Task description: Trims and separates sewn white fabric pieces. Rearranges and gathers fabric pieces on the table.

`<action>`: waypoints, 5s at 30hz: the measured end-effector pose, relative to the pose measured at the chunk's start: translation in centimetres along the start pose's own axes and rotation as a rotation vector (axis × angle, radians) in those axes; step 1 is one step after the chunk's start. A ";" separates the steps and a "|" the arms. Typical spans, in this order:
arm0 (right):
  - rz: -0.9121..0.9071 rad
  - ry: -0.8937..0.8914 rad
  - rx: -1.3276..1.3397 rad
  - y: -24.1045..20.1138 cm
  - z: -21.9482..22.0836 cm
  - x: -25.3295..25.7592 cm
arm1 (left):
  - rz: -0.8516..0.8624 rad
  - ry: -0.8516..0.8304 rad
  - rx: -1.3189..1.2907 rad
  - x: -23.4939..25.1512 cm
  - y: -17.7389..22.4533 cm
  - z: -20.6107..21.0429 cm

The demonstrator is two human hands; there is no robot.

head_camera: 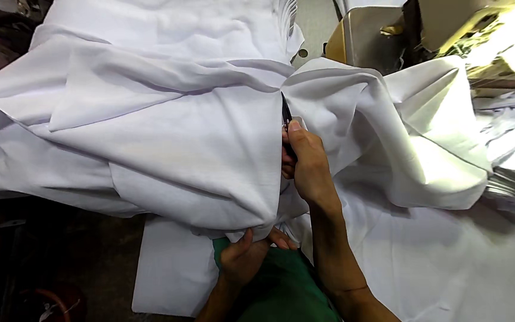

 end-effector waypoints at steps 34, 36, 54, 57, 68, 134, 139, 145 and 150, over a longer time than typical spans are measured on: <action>0.011 0.007 0.047 -0.2 0.2 -0.6 | 0.051 -0.013 0.095 -0.2 0.3 -0.3; 0.007 0.009 0.059 -0.1 0.2 -0.7 | 0.051 -0.009 0.100 -0.1 0.4 -0.4; 0.027 0.026 0.006 -0.6 0.2 -0.2 | 0.028 -0.113 0.111 -0.9 0.2 0.3; 0.030 0.028 -0.024 -0.6 0.1 -0.2 | 0.025 -0.107 0.118 -0.8 0.2 0.3; -0.003 0.036 -0.127 -0.9 -0.4 -0.2 | 0.022 -0.080 0.128 -1.2 0.0 -0.3; 0.150 -0.819 -0.754 0.4 -9.4 -8.3 | -0.142 -0.512 1.516 3.7 2.0 5.4; 0.146 -0.909 -0.294 2.8 -8.4 -17.2 | -0.042 -0.244 1.671 11.1 -0.7 6.3; 0.150 -0.588 -0.107 0.7 -14.7 -21.3 | -0.298 -0.968 1.708 7.8 -19.9 4.8; 0.045 0.279 -0.780 -3.9 -26.7 -16.8 | -0.224 -1.306 1.260 0.1 -17.6 9.3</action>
Point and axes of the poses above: each hand's wrist, its own x-axis towards the middle knuckle, its own z-axis out of the palm, y = z × x, the point moved 10 cm from there along x, towards the middle knuckle, and after that the axes turned 12 degrees about x, right-handed, at the moved point
